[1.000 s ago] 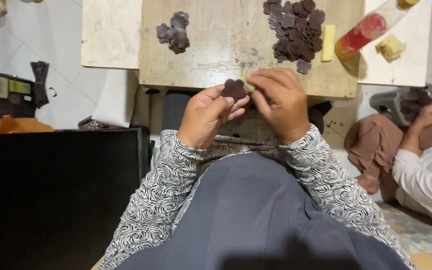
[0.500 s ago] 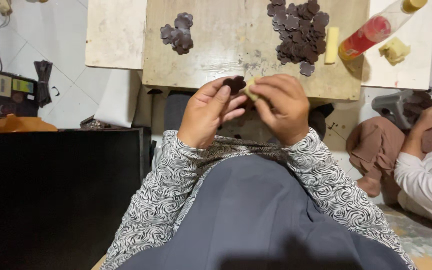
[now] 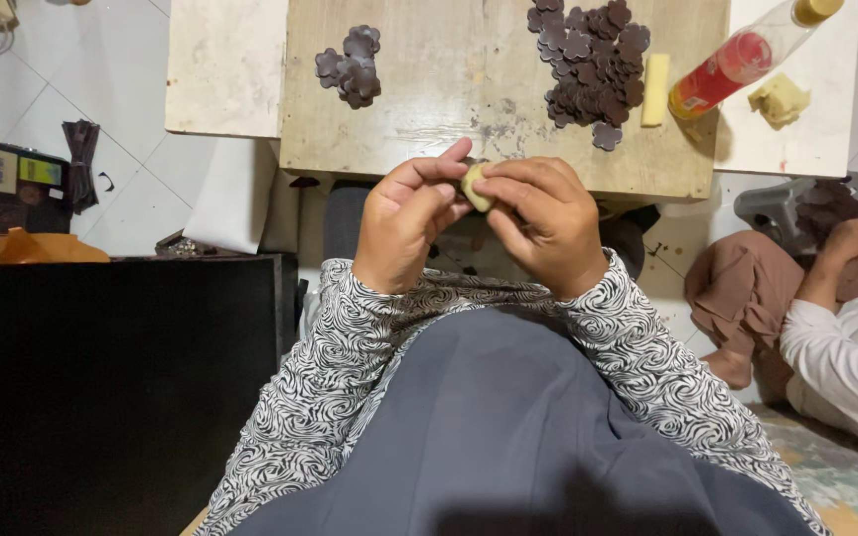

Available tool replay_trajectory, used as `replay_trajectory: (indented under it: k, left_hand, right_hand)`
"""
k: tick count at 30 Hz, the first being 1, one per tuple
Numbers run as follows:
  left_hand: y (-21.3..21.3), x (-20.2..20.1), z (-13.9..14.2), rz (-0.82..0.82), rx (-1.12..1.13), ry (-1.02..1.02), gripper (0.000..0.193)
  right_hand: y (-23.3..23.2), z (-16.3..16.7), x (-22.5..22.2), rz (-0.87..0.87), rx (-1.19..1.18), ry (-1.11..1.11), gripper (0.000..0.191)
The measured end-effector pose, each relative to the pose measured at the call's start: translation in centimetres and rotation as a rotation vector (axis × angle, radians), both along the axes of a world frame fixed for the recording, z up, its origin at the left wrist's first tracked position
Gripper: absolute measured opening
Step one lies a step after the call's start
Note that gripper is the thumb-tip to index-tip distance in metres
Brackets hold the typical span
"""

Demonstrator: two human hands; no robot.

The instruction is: The person sits on the floor at a low table and presses dark flower-shaped foam pieces one at a time with a small yellow sponge block, then places the pressed pieces in piles on the table. A second person on the floor nearby performs similar pressing work.

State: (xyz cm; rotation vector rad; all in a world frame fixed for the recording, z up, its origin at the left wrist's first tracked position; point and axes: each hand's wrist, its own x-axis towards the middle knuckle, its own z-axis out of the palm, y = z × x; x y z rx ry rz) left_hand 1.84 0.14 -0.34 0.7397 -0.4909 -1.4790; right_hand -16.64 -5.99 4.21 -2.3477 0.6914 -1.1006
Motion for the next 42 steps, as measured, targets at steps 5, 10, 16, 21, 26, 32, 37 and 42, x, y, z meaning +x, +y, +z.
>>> replay_trajectory:
  k: [5, 10, 16, 21, 26, 32, 37, 42]
  left_hand:
    - [-0.2, -0.3, 0.5, 0.042, 0.01, -0.07, 0.047]
    - [-0.4, -0.1, 0.5, -0.042, 0.098, 0.008, 0.052]
    - [-0.3, 0.0, 0.9, -0.02, 0.123, -0.081, 0.047]
    - [-0.5, -0.2, 0.6, 0.017, 0.105, -0.156, 0.049]
    - [-0.1, -1.5, 0.3, 0.085, -0.049, -0.18, 0.048]
    - [0.7, -1.3, 1.0, 0.092, -0.04, -0.216, 0.052]
    - [0.0, -1.4, 1.1, 0.107, -0.063, -0.202, 0.058]
    - [0.3, -1.4, 1.4, 0.118, -0.078, -0.162, 0.057]
  right_hand:
    - [0.0, 0.0, 0.0, 0.041, -0.032, 0.022, 0.038]
    - [-0.1, -0.4, 0.0, 0.119, -0.053, 0.063, 0.039]
    - [-0.9, -0.5, -0.5, 0.0, -0.036, 0.089, 0.029]
    - [-0.6, 0.4, -0.2, -0.137, -0.006, -0.047, 0.028]
    - [0.4, 0.0, 1.3, -0.059, -0.074, 0.031, 0.028]
    - [-1.0, -0.4, 0.5, -0.175, -0.01, 0.028, 0.027]
    - [-0.2, 0.5, 0.1, -0.133, -0.06, -0.04, 0.031]
    - [0.2, 1.0, 1.2, 0.024, -0.107, 0.006, 0.035]
